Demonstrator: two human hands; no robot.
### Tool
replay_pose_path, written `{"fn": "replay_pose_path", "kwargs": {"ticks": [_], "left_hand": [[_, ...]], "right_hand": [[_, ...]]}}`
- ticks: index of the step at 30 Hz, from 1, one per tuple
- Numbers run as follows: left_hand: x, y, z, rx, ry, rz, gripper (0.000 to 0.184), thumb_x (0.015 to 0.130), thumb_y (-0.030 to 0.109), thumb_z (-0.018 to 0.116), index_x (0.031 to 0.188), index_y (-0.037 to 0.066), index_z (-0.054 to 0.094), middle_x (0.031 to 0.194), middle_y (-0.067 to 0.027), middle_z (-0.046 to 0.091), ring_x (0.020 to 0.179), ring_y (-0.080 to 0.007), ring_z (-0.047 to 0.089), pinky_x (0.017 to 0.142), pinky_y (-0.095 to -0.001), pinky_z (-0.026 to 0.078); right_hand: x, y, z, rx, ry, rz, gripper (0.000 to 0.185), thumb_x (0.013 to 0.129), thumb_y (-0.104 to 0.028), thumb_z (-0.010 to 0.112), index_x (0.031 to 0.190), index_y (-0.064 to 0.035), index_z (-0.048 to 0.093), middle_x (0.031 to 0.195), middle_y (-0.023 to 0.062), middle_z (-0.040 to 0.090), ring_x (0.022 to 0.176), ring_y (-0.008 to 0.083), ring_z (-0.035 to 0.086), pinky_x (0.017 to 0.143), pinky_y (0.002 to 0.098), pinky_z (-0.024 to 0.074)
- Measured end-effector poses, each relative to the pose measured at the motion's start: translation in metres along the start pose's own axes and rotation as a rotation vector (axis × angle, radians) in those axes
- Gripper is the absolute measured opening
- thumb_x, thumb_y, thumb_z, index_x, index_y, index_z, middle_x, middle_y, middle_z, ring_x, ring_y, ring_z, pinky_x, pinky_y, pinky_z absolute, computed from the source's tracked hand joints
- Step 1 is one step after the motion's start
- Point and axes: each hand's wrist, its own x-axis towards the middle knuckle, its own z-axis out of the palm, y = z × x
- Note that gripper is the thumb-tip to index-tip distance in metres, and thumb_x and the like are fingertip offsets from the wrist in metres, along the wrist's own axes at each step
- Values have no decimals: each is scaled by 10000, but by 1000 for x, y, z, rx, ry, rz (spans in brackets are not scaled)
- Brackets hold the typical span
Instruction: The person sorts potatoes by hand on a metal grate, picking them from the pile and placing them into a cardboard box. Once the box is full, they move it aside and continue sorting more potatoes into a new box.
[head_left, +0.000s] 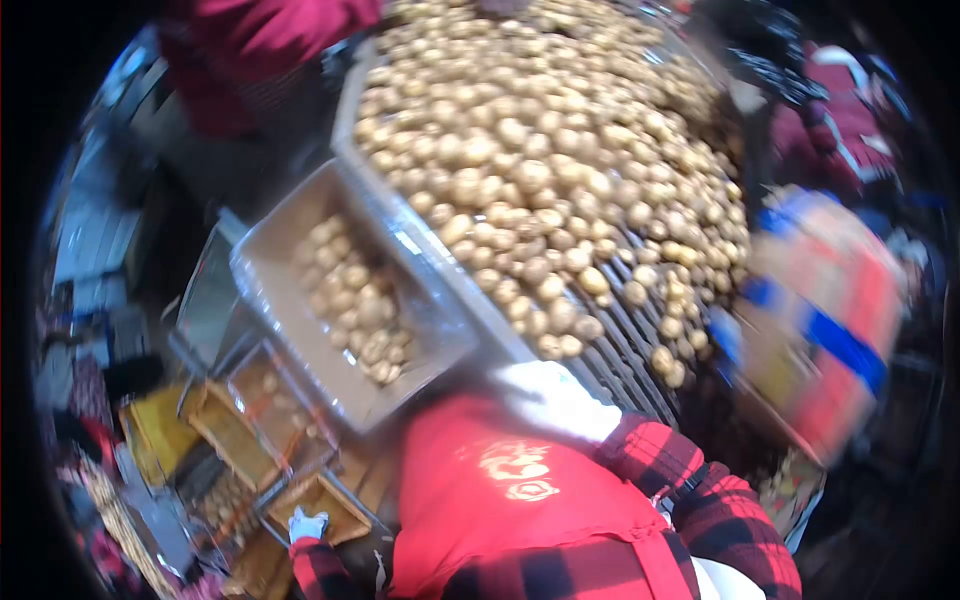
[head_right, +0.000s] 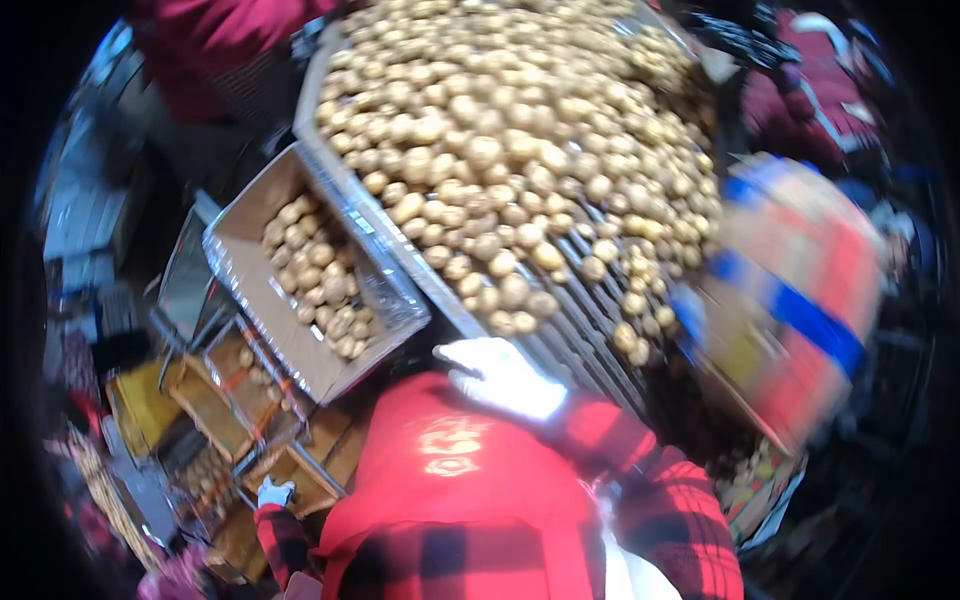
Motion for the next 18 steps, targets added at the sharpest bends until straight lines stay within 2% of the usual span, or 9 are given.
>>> {"fn": "replay_pose_path", "kwargs": {"ticks": [2,3,5,7,9,11,13,15,18], "left_hand": [[-18,61,-52,-275,143,109,575,833,359,693,1284,11,615,1226,-262,649,1181,-400,603,1027,-454,458],[-17,106,-77,-277,229,133,493,892,318,659,1258,-12,633,1243,-245,650,1185,-383,603,1024,-445,457],[-52,204,-136,-695,289,543,416,983,231,588,1305,-34,598,1219,-185,668,1139,-299,627,1008,-389,467],[-64,282,-152,-965,134,775,309,1030,120,536,1292,-27,606,1198,-107,677,1097,-186,648,977,-327,494],[-87,353,-162,-799,150,1071,280,1015,78,546,1262,-26,629,1178,-103,682,1054,-183,657,968,-324,499],[-115,409,-160,-669,140,1272,267,984,58,554,1222,-9,656,1174,-113,684,1069,-201,648,968,-327,498],[-144,456,-151,-700,-81,1311,302,957,104,583,1228,-9,656,1157,-126,683,1095,-217,632,982,-339,486],[-157,500,-131,-735,-373,1409,402,970,146,592,1339,-12,581,1250,-118,634,1133,-199,600,1010,-324,460],[-196,565,-116,-752,-823,1288,503,994,166,590,1446,-15,462,1358,-140,570,1272,-214,528,1074,-322,415]], "right_hand": [[-2,5,-24,-441,-60,138,187,855,-175,579,988,-63,649,861,195,660,806,380,635,750,481,505],[-4,5,-49,-465,-70,214,379,878,-218,593,1216,-53,635,1164,235,648,1113,362,611,969,483,467],[-24,45,-47,-761,268,147,553,886,-264,606,1394,-55,531,1421,237,509,1338,390,457,1114,535,341],[-43,63,-32,-684,254,268,638,865,-288,663,1428,-46,484,1458,241,463,1340,449,420,1121,582,310],[-74,76,-11,-566,431,277,694,844,-274,710,1450,-40,466,1458,243,462,1320,469,437,1110,592,327],[-103,78,-18,-508,331,415,709,891,-270,665,1500,-42,384,1526,254,377,1389,450,372,1150,540,309],[-124,91,-22,-289,445,433,656,907,-206,696,1474,-19,424,1456,223,475,1300,367,505,1100,470,400],[-114,44,-54,486,629,602,488,1059,-229,495,1484,-11,400,1425,179,504,1343,263,479,1116,396,395],[-117,49,-85,438,809,793,542,997,-229,591,1452,24,438,1503,171,459,1394,271,430,1143,363,354]]}}
